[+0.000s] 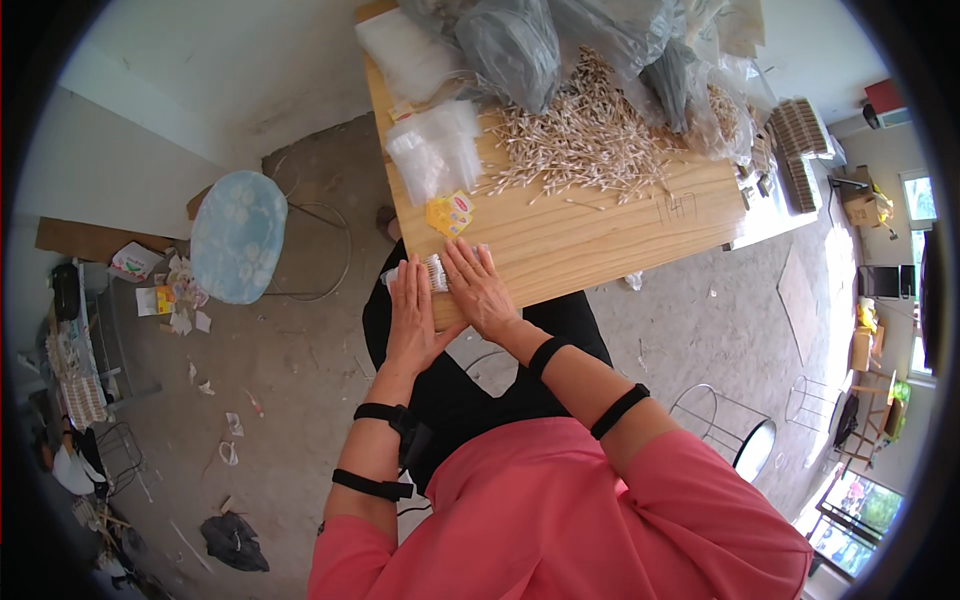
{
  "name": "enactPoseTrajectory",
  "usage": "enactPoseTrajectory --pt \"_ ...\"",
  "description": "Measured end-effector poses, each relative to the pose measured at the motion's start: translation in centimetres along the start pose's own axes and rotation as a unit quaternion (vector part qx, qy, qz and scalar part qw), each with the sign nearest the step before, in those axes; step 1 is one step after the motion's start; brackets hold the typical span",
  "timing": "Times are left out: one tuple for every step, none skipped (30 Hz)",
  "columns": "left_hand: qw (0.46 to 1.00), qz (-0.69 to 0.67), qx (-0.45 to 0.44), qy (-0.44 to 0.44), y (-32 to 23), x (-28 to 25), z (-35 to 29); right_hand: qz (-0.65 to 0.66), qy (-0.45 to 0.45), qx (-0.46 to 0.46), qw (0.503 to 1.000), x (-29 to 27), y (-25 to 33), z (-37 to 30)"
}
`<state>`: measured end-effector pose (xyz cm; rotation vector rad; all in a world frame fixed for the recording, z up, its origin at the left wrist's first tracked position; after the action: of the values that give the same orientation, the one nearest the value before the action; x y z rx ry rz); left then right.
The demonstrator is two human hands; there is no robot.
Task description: Sorting cotton swabs and placing them into small plastic bags.
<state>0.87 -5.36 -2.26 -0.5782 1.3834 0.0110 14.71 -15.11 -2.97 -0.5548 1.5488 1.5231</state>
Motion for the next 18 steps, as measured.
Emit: enactPoseTrajectory --pt "0.999 0.033 -0.009 0.012 -0.4 -0.2 0.1 0.050 -0.014 -0.001 0.999 -0.1 -0.3 0.0" --pt "0.997 0.065 -0.017 0.025 -0.6 -0.5 0.1 0.101 -0.027 -0.002 0.995 -0.2 -0.7 -0.1" --pt "0.997 0.066 -0.021 0.024 -0.7 -0.9 0.2 0.102 -0.024 -0.005 0.995 -0.6 -0.8 -0.3" --pt "0.995 0.085 -0.024 0.042 -0.8 -1.1 0.3 0.187 -0.120 0.040 0.974 -1.2 -1.2 -0.7" --pt "0.992 0.104 -0.027 0.060 -0.7 -1.4 0.5 0.270 -0.213 0.086 0.935 -1.5 -1.4 -0.9" --pt "0.992 0.101 -0.030 0.063 -0.6 -1.4 0.5 0.270 -0.209 0.088 0.936 -1.8 -1.1 -0.9" --pt "0.990 0.127 -0.059 0.018 -0.3 -1.5 0.6 0.320 -0.239 0.108 0.910 -2.2 -0.9 -1.0" --pt "0.984 0.153 -0.088 -0.025 0.1 -1.5 0.6 0.369 -0.269 0.128 0.881 -2.6 -0.7 -1.0" --pt "0.984 0.150 -0.088 -0.023 0.6 -1.3 0.6 0.367 -0.268 0.131 0.881 -2.6 -0.5 -0.7" --pt "0.978 0.047 -0.152 -0.138 1.4 -1.3 0.6 0.396 -0.276 0.126 0.867 -2.4 -0.3 -0.2" --pt "0.943 -0.058 -0.214 -0.248 2.1 -1.1 0.5 0.424 -0.285 0.121 0.851 -2.3 -0.1 0.4" --pt "0.943 -0.056 -0.217 -0.247 2.8 -0.8 0.5 0.426 -0.282 0.121 0.851 -1.7 -0.3 1.0" --pt "0.908 -0.187 -0.311 -0.207 3.8 -0.2 0.6 0.447 -0.287 0.124 0.838 -1.2 -0.5 1.7" --pt "0.847 -0.313 -0.397 -0.163 4.5 0.6 0.7 0.467 -0.292 0.126 0.825 -0.8 -0.6 2.2" --pt "0.842 -0.330 -0.387 -0.184 4.6 1.2 1.3 0.469 -0.288 0.129 0.825 -0.6 -0.4 2.5" --pt "0.840 -0.328 -0.391 -0.183 4.8 1.4 1.2 0.465 -0.278 0.135 0.830 -0.4 -0.2 2.7" --pt "0.839 -0.343 -0.406 -0.117 5.0 1.7 0.9 0.461 -0.268 0.141 0.834 -0.1 0.0 3.0" --pt "0.834 -0.357 -0.418 -0.049 4.8 1.9 0.9 0.463 -0.265 0.144 0.833 0.2 0.2 3.1"
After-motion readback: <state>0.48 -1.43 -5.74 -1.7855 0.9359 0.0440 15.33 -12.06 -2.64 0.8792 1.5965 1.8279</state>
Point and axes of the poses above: each hand's wrist, its own z-axis towards the middle knuckle, its own x-axis out of the palm, y = z × x, the point moved 1 cm from there along z, towards the middle knuckle, and after that the axes turned 14 degrees about z, right-handed, at the moved point
